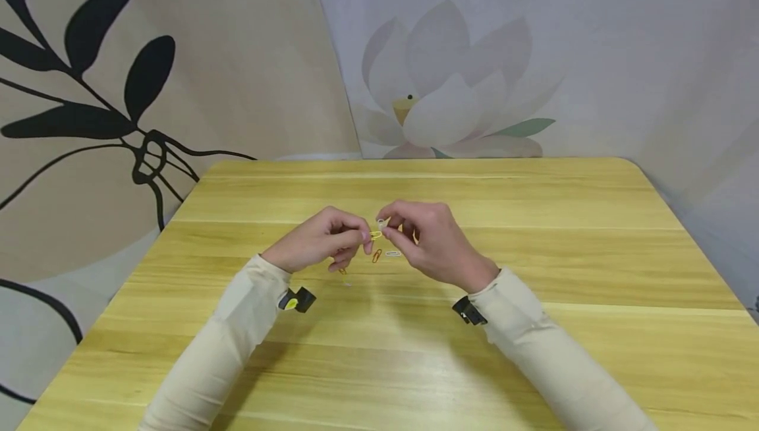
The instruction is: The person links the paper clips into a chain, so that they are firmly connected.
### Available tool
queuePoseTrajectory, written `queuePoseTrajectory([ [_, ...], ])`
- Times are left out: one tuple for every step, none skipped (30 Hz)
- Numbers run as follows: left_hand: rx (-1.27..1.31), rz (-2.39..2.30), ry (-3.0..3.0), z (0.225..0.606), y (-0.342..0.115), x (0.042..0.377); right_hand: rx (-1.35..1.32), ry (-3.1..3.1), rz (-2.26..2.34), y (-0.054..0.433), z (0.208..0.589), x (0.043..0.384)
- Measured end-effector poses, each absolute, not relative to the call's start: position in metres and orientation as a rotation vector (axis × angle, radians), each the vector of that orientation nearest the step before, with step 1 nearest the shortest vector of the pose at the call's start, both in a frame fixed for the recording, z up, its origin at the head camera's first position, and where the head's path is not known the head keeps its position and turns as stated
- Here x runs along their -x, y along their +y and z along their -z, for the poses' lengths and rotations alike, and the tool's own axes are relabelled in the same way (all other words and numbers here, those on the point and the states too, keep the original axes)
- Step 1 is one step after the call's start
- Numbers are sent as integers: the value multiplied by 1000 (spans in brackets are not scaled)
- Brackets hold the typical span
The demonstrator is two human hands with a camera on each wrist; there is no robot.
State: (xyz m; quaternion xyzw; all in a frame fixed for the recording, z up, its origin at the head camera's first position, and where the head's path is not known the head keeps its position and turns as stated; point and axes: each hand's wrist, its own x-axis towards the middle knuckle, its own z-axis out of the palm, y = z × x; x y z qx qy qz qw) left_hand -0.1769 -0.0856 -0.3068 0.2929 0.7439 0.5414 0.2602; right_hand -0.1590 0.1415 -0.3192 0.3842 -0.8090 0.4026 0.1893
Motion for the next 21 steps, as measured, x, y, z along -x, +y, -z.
queuePoseTrajectory([
  [-788, -1465, 2015, 307, -85, 177, -1084, -2272, -1138, 142, 319, 159],
  [-783, -1465, 2016, 307, -85, 177, -1087, -2267, -1141, 142, 319, 159],
  [-778, -1466, 2016, 307, -85, 177, -1092, -2262, -1140, 142, 319, 159],
  [-773, -1468, 2016, 307, -84, 177, -1096, -2258, -1136, 142, 319, 159],
  [-773, -1470, 2015, 307, -84, 177, -1104, -2250, -1130, 142, 319, 159],
  [-771, -1472, 2014, 307, -84, 177, -1109, -2247, -1120, 142, 319, 159],
  [-773, -1474, 2011, 307, -84, 177, -1113, -2243, -1109, 142, 319, 159],
  [-776, -1476, 2009, 307, -84, 177, -1116, -2239, -1099, 142, 319, 159],
  [-780, -1477, 2006, 307, -84, 177, -1120, -2236, -1090, 142, 319, 159],
  [-783, -1477, 2004, 307, -83, 177, -1125, -2233, -1082, 142, 319, 159],
  [-785, -1477, 2003, 306, -83, 177, -1130, -2228, -1076, 142, 320, 159],
  [-783, -1477, 2003, 306, -83, 177, -1133, -2228, -1068, 142, 320, 159],
  [-782, -1478, 2003, 306, -84, 177, -1140, -2224, -1064, 142, 320, 159],
  [-781, -1479, 2003, 305, -84, 177, -1145, -2222, -1058, 142, 321, 159],
  [-778, -1480, 2003, 305, -84, 177, -1149, -2221, -1054, 143, 321, 159],
  [-775, -1481, 2001, 305, -84, 177, -1152, -2221, -1054, 143, 321, 159],
  [-775, -1483, 2000, 304, -84, 177, -1154, -2222, -1053, 143, 321, 159],
  [-776, -1484, 1997, 304, -84, 177, -1157, -2224, -1052, 143, 321, 159],
  [-776, -1485, 1994, 304, -84, 177, -1162, -2230, -1052, 143, 322, 159],
  [-775, -1487, 1990, 304, -84, 177, -1166, -2235, -1052, 143, 322, 159],
  [-775, -1487, 1988, 304, -84, 177, -1168, -2242, -1053, 144, 323, 159],
])
